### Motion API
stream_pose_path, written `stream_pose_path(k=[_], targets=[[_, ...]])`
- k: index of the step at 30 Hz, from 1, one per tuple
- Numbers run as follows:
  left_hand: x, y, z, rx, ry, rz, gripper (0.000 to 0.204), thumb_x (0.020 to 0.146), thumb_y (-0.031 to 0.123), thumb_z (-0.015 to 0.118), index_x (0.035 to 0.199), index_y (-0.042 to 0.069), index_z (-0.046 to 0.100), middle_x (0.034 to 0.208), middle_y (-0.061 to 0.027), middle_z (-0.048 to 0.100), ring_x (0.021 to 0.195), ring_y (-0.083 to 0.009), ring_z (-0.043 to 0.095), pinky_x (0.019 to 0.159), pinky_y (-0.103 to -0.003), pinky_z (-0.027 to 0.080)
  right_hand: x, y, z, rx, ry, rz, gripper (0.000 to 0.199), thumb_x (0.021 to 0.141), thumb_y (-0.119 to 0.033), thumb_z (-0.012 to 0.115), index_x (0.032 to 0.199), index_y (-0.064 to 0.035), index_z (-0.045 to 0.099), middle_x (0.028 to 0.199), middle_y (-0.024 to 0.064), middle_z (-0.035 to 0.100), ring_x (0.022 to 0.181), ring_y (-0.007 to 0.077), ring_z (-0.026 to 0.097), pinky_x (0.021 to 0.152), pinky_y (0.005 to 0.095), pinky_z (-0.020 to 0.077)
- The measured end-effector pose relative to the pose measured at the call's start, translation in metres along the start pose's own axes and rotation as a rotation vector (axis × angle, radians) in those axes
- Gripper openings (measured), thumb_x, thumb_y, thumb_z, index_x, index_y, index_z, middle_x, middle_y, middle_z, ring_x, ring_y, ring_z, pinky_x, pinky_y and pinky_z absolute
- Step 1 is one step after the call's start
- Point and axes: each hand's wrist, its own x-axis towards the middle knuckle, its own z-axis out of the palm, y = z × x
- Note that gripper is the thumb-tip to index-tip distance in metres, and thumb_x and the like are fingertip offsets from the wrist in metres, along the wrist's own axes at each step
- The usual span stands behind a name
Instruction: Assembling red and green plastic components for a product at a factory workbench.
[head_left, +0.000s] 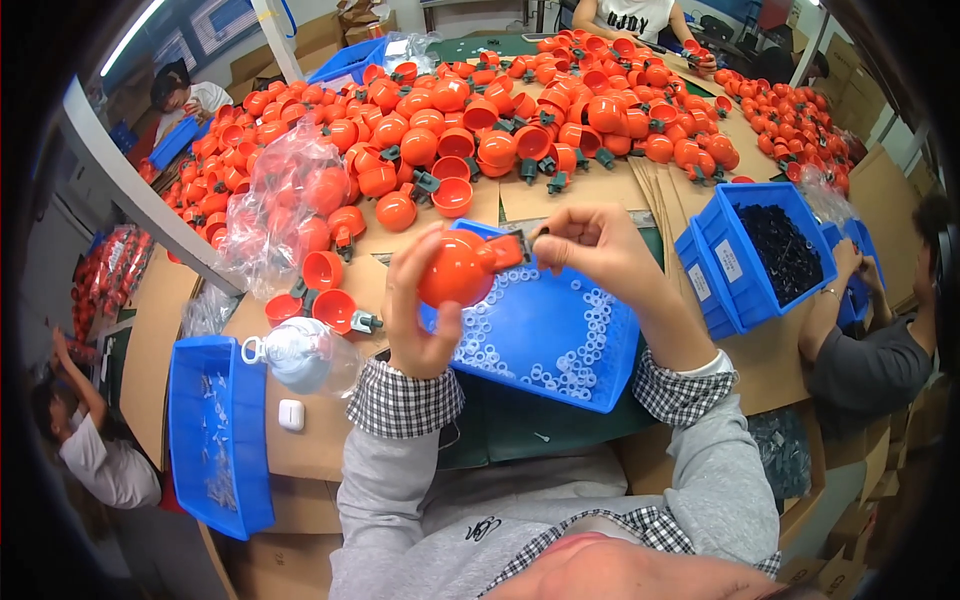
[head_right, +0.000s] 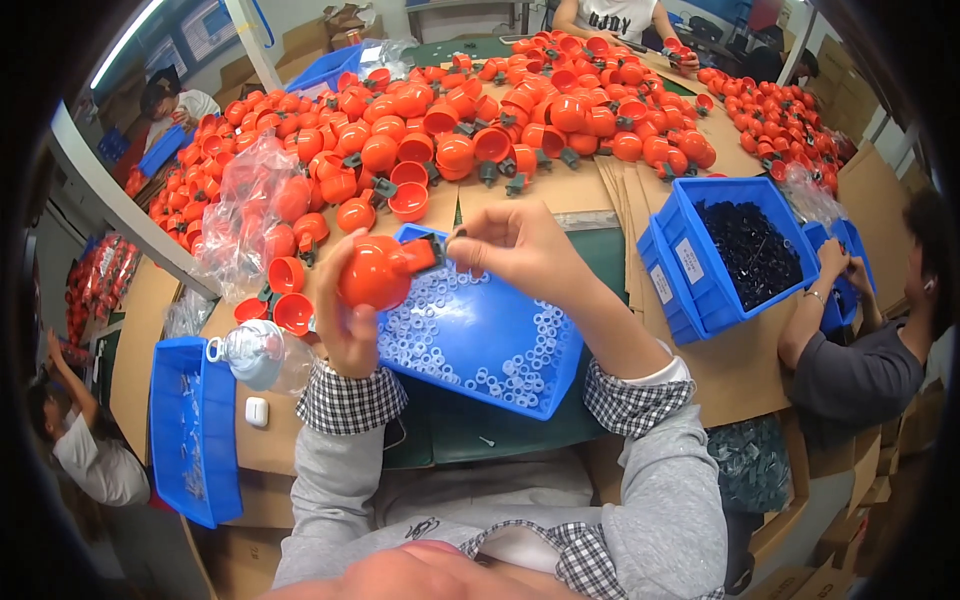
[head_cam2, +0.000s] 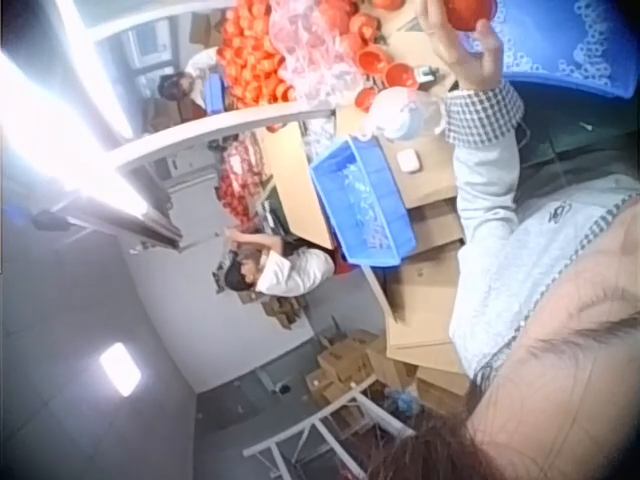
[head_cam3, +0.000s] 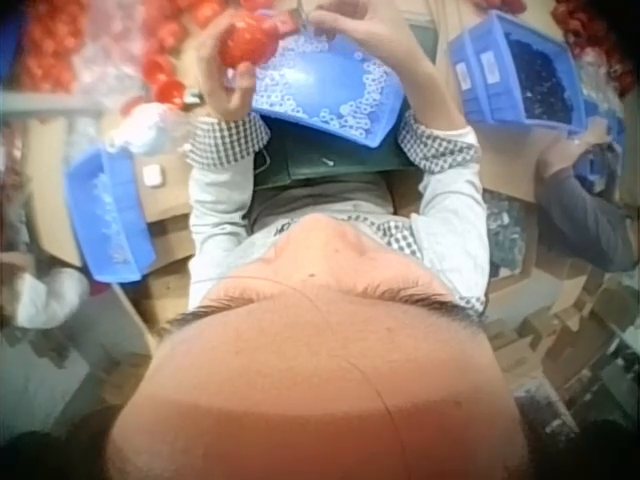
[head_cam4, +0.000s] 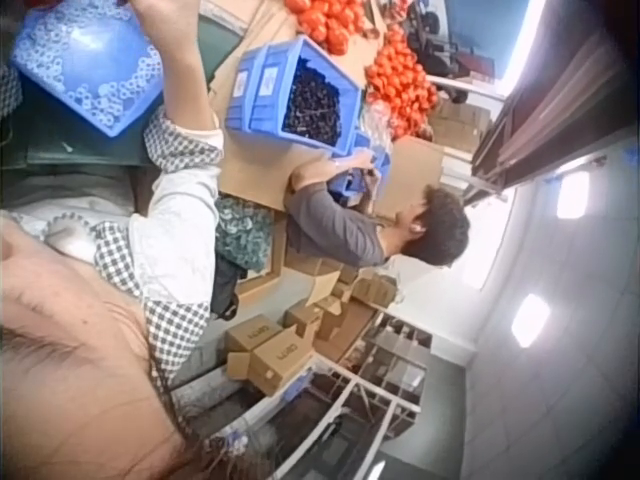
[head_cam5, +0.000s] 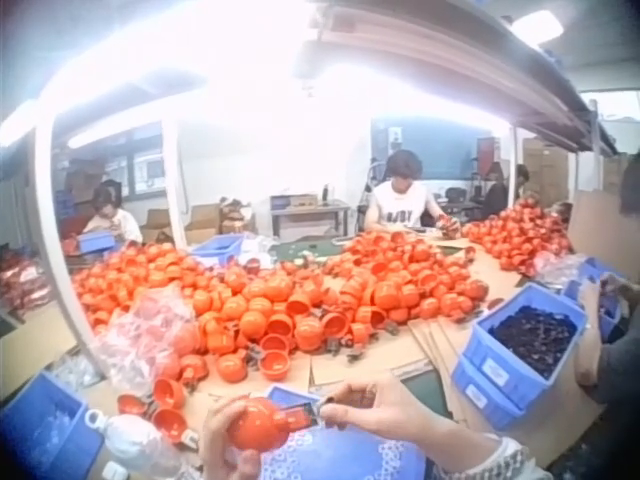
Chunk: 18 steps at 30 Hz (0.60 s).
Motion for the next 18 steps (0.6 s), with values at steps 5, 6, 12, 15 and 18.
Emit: stream_pose_path(k=[5,6,12,15,18], targets=[[-0.007,-0.005,0.005,0.058,-0.032,0.212,0.048,0.080,0.022,0.045,0.120,-0.004,0.046,0.128,-0.0227,0.042,0.119,-0.0305,0.043,0.099,-0.044,0.036,0.006,0.011,-0.001,0.238,-0.032,0.085,0.018,0.081,-0.012,0.067,0.087,0.0030,0.060,0.073,0.0062,0.061,0.067,0.0105,0.058,0.063,0.0234,0.0465],[-0.008,-0.006,0.007,-0.105,0.068,0.038,0.051,0.080,0.025,0.044,0.122,-0.004,0.045,0.130,-0.0229,0.041,0.121,-0.0308,0.041,0.101,-0.043,0.033,0.004,0.009,0.001,0.185,-0.006,0.060,0.018,0.081,-0.012,0.068,0.088,0.0033,0.060,0.073,0.0060,0.061,0.068,0.0101,0.058,0.064,0.0235,0.0470],[-0.009,-0.011,-0.010,-0.544,-0.244,-0.701,0.075,0.092,0.059,0.016,0.125,-0.003,0.042,0.079,-0.0108,0.064,0.059,-0.0146,0.062,0.044,-0.020,0.048,-0.003,0.006,0.012,-0.298,0.066,-0.356,0.018,0.079,-0.010,0.069,0.088,0.0030,0.061,0.075,0.0060,0.064,0.070,0.0100,0.060,0.067,0.0245,0.0483],[-0.006,-0.007,-0.010,-0.452,-0.151,-0.543,0.055,0.097,0.043,0.031,0.123,-0.003,0.046,0.103,-0.0168,0.060,0.079,-0.0178,0.063,0.062,-0.024,0.052,-0.004,0.007,0.013,-0.068,0.080,-0.229,0.017,0.081,-0.011,0.068,0.087,0.0029,0.061,0.073,0.0061,0.063,0.070,0.0103,0.060,0.066,0.0245,0.0481],[-0.005,-0.002,0.001,-0.108,0.002,0.081,0.047,0.097,0.034,0.037,0.123,-0.003,0.046,0.125,-0.0205,0.047,0.107,-0.0254,0.054,0.085,-0.033,0.048,0.000,0.001,0.006,0.210,0.036,0.021,0.017,0.081,-0.012,0.067,0.086,0.0027,0.060,0.072,0.0063,0.063,0.069,0.0107,0.060,0.065,0.0244,0.0477]])
